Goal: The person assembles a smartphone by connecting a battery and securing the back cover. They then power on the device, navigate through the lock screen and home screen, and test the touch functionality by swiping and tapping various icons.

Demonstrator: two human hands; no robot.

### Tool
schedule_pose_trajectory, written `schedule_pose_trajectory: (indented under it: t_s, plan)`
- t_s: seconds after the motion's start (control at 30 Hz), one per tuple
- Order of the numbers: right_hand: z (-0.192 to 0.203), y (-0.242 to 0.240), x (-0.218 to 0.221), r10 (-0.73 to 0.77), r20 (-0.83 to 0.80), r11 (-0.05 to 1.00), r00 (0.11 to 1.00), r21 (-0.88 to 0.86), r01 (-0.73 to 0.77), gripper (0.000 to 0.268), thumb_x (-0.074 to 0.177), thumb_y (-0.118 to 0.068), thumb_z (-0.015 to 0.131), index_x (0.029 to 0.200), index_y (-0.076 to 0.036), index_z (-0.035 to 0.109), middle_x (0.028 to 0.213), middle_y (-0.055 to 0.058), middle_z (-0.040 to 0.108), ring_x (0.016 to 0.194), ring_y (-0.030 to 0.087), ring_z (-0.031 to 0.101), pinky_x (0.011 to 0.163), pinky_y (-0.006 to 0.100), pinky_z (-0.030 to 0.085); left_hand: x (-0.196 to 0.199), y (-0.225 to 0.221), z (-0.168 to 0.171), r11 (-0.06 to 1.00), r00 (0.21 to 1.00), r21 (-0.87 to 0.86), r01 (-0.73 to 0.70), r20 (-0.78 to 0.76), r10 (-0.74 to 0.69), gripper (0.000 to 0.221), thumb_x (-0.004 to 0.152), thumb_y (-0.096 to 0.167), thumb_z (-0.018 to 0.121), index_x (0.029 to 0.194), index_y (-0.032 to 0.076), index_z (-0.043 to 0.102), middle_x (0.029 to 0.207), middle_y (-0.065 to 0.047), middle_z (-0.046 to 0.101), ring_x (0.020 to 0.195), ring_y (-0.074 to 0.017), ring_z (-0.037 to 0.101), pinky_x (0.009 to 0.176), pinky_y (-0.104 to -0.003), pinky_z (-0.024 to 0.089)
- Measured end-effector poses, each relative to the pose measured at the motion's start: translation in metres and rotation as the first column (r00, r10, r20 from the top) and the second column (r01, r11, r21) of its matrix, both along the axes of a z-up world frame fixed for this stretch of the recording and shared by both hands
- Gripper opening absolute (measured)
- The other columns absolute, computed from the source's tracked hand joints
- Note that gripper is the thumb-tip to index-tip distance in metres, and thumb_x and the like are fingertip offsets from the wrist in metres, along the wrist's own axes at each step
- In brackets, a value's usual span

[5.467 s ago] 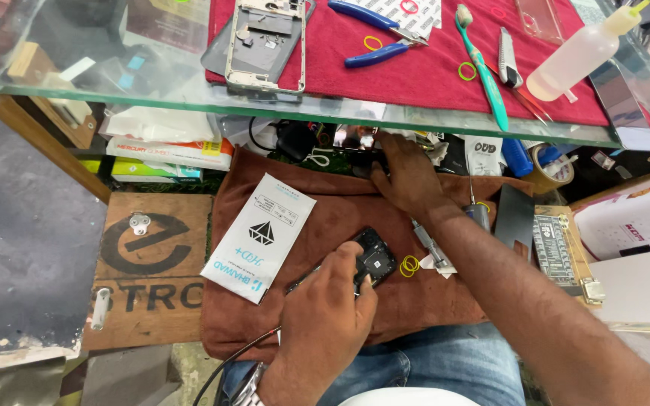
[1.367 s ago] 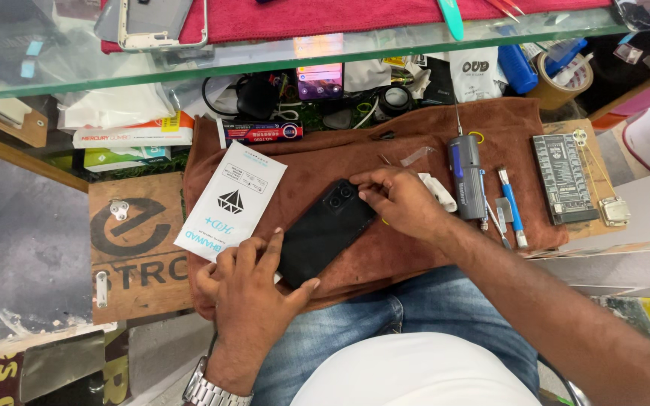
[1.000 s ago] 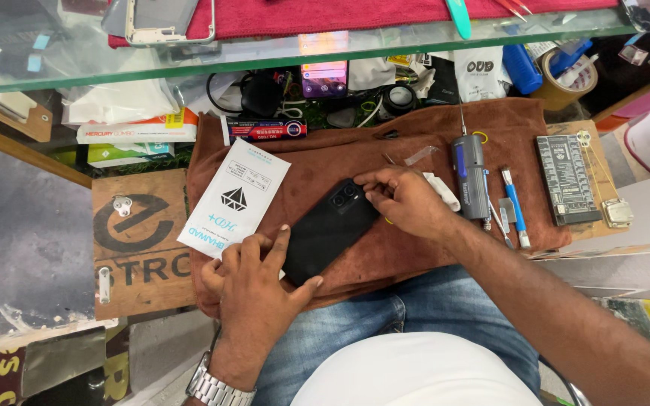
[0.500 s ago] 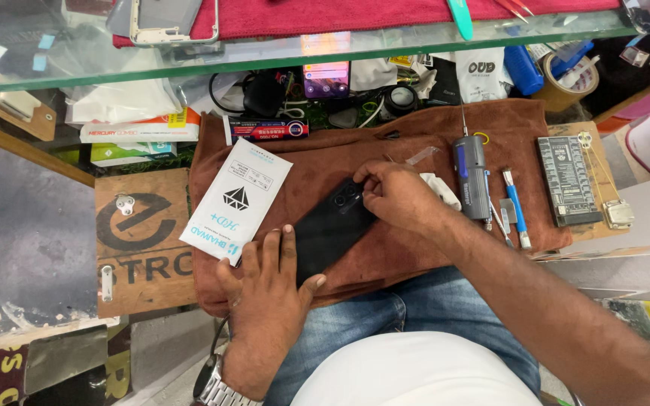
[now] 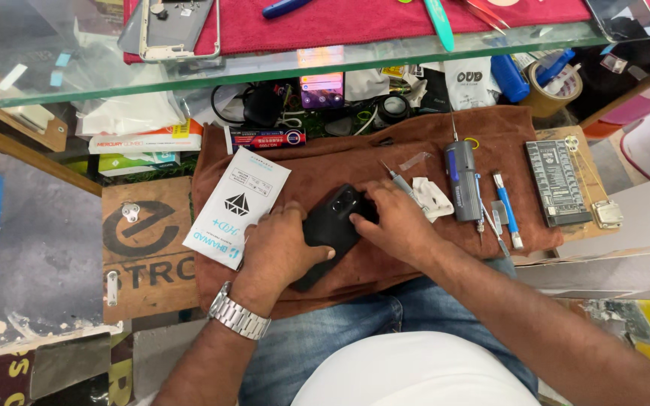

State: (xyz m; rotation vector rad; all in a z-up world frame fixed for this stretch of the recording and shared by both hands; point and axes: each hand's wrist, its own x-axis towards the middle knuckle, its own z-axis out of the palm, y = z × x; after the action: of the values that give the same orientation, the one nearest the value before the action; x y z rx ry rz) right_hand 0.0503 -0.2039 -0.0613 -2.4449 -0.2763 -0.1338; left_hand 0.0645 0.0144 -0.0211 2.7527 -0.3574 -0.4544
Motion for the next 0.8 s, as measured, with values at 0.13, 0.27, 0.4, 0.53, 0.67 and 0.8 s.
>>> schedule_pose_trajectory:
  t_s: [0.13, 0.27, 0.4, 0.53, 0.67, 0.8]
  plan:
    - [0.003, -0.005, 0.001, 0.000, -0.107, 0.997, 0.994, 0.074, 0.008, 0.046, 0.081, -0.022, 0.079, 0.119, -0.001, 0.063, 0.109, 0.015, 0.064, 0.097, 0.031, 0.066, 0.085, 0.039, 0.055, 0.005, 0.004, -0.012, 0.981, 0.997, -0.182, 0.074, 0.029, -0.070, 0.049, 0.078, 0.049, 0.082, 0.104, 0.009, 0.072, 0.102, -0.016, 0.068, 0.095, -0.0349, 0.066, 0.084, -0.048, 0.053]
    - [0.012, -0.008, -0.001, 0.007, -0.079, 0.987, 0.997, 0.162, 0.006, 0.036, 0.080, -0.017, 0.081, 0.111, -0.005, 0.068, 0.105, 0.010, 0.066, 0.098, 0.026, 0.064, 0.086, 0.037, 0.054, 0.004, 0.007, -0.011, 0.828, 0.999, -0.560, -0.034, 0.012, 0.048, 0.033, 0.099, 0.036, 0.062, 0.095, 0.006, 0.074, 0.082, -0.016, 0.071, 0.075, -0.0315, 0.069, 0.069, -0.045, 0.054]
    - [0.024, -0.007, 0.002, 0.049, 0.071, 0.979, 0.996, 0.194, -0.062, 0.037, 0.080, -0.011, 0.083, 0.112, -0.004, 0.067, 0.110, 0.011, 0.064, 0.107, 0.025, 0.060, 0.094, 0.037, 0.050, -0.009, 0.004, 0.007, 0.816, 0.988, -0.559, -0.147, -0.045, 0.147, 0.031, 0.097, 0.036, 0.061, 0.095, 0.008, 0.075, 0.067, -0.015, 0.070, 0.058, -0.0278, 0.068, 0.056, -0.043, 0.052]
    - [0.029, 0.000, 0.003, 0.131, -0.154, 0.745, 0.979, 0.667, 0.005, 0.042, 0.085, -0.010, 0.077, 0.122, -0.010, 0.059, 0.117, 0.006, 0.064, 0.111, 0.015, 0.061, 0.096, 0.030, 0.053, -0.020, 0.001, 0.016, 0.785, 0.935, -0.618, 0.038, 0.298, 0.189, 0.032, 0.101, 0.032, 0.060, 0.093, 0.004, 0.073, 0.074, -0.013, 0.071, 0.061, -0.0247, 0.067, 0.052, -0.038, 0.050]
    - [0.039, 0.002, -0.011, 0.258, -0.301, 0.319, 0.918, 0.924, 0.213, 0.035, 0.095, -0.013, 0.070, 0.128, -0.007, 0.063, 0.112, 0.008, 0.070, 0.094, 0.014, 0.066, 0.073, 0.029, 0.055, -0.035, 0.001, 0.031, 0.676, 0.951, -0.732, -0.087, 0.142, 0.276, 0.035, 0.101, 0.033, 0.058, 0.092, 0.002, 0.071, 0.064, -0.009, 0.067, 0.052, -0.0185, 0.063, 0.048, -0.034, 0.048]
    - [0.054, 0.007, -0.041, 0.287, -0.252, 0.130, 0.924, 0.966, 0.223, 0.032, 0.102, -0.020, 0.065, 0.117, 0.008, 0.065, 0.100, 0.011, 0.073, 0.088, 0.015, 0.070, 0.076, 0.030, 0.060, -0.046, 0.002, 0.055, 0.626, 0.964, -0.775, -0.084, 0.096, 0.248, 0.038, 0.101, 0.036, 0.057, 0.092, 0.002, 0.073, 0.065, -0.007, 0.069, 0.055, -0.0155, 0.065, 0.050, -0.031, 0.051]
